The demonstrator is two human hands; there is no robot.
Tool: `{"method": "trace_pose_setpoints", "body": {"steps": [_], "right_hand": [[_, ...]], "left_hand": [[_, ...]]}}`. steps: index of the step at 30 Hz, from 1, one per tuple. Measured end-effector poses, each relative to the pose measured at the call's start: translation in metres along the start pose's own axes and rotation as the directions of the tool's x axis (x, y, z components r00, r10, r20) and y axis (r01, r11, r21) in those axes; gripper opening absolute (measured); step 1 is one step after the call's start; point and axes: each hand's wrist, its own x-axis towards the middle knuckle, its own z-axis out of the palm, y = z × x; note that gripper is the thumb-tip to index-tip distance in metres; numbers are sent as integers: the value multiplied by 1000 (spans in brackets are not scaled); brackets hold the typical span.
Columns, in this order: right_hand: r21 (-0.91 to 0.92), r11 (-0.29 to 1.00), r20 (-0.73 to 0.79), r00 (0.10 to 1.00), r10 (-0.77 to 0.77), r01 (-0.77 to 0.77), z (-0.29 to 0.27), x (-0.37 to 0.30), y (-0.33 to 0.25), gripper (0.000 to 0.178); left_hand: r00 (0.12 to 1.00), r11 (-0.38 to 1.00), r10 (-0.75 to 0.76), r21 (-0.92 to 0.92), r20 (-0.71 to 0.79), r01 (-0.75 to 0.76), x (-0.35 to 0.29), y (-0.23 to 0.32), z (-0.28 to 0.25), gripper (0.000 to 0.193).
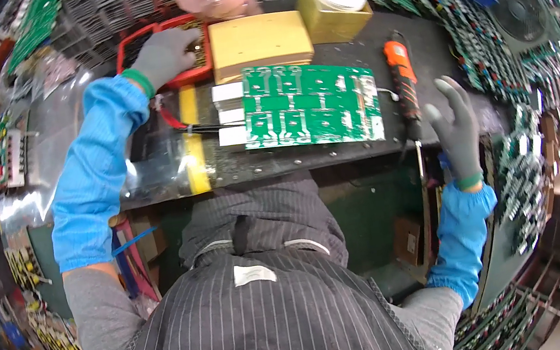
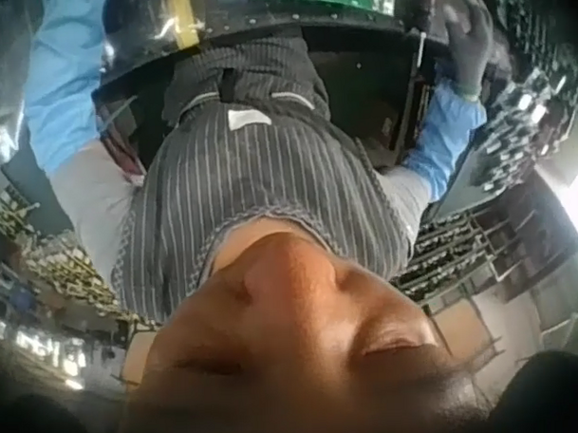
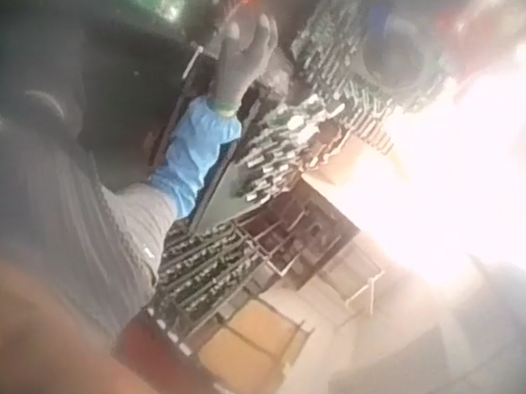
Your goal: Assemble a heat sink unit and attach it to a printed circuit board using an electric screwdriver and thermal pads.
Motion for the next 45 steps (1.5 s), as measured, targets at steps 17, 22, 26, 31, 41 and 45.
{"method": "trace_pose_setpoints", "body": {"steps": [17, 22, 26, 31, 41, 45], "right_hand": [[-43, 921, 230, 894, 385, -386, 68, 16, 65, 68], [758, 317, 360, 771, 526, -570, 40, 5, 27, 45], [957, -141, 285, 904, 318, -252, 43, -12, 35, 57], [967, -228, 168, 954, 249, -111, 47, -31, -3, 71], [981, -186, 86, 980, 178, -52, 52, -48, -33, 79], [985, -169, 29, 968, 249, 13, 40, -50, -56, 86]], "left_hand": [[926, -246, -234, -940, 296, 238, -23, -35, 1, 33], [914, -245, -253, -935, 318, 258, -32, -30, -6, 41], [902, -223, -277, -935, 332, 275, -31, -26, -7, 42], [903, -214, -277, -937, 329, 276, -30, -29, -6, 43], [911, 12, -317, -959, 265, 283, -32, -21, -18, 45], [915, 47, -319, -960, 248, 277, -28, -17, -16, 43]]}}
